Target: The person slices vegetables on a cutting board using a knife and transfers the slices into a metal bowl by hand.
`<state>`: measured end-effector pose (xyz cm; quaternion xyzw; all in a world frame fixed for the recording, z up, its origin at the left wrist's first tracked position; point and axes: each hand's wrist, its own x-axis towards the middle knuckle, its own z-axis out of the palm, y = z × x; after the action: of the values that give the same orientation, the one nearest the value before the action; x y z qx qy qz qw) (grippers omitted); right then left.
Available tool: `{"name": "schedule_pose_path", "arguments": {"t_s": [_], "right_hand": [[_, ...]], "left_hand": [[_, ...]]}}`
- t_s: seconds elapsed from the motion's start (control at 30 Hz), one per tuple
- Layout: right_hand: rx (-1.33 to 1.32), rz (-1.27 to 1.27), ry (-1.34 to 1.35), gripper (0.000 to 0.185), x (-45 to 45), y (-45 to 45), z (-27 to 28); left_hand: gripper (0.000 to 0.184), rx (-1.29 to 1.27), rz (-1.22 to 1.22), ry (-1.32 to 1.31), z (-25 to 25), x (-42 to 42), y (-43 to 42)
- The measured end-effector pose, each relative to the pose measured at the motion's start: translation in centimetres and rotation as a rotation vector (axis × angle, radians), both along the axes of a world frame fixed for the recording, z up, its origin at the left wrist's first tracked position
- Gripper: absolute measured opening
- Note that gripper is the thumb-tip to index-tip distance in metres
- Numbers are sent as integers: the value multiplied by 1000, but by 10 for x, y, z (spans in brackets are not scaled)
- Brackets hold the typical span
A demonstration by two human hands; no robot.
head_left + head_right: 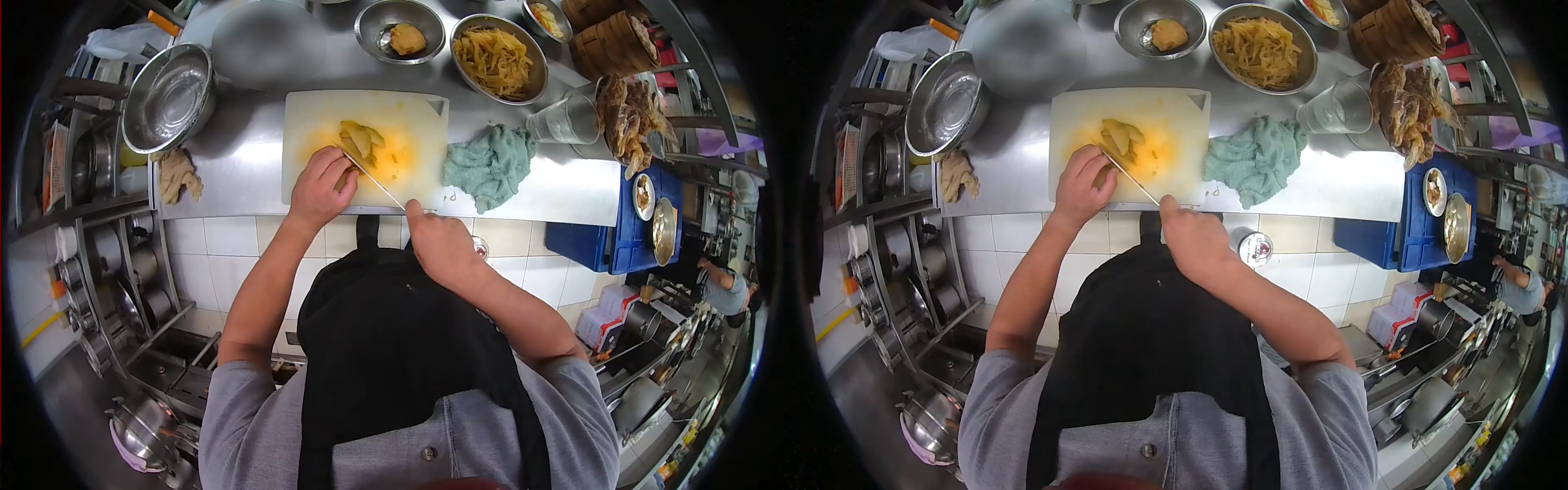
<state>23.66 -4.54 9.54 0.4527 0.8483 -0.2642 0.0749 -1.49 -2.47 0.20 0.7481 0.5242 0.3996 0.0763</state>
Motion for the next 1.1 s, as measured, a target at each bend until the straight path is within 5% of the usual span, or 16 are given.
{"name": "schedule_pose_path", "arguments": {"t_s": [0.63,0.83,1.1], "right_hand": [[-5,-30,-36,26,-33,26,-27],[-75,-26,-160,18,40,-23,-13],[-38,-27,-30,21,27,-14,-2]], "left_hand": [[28,-22,-3,-1,1,-1,1],[26,-31,4,1,-1,-2,-1],[26,-18,-4,5,2,-2,0]]}}
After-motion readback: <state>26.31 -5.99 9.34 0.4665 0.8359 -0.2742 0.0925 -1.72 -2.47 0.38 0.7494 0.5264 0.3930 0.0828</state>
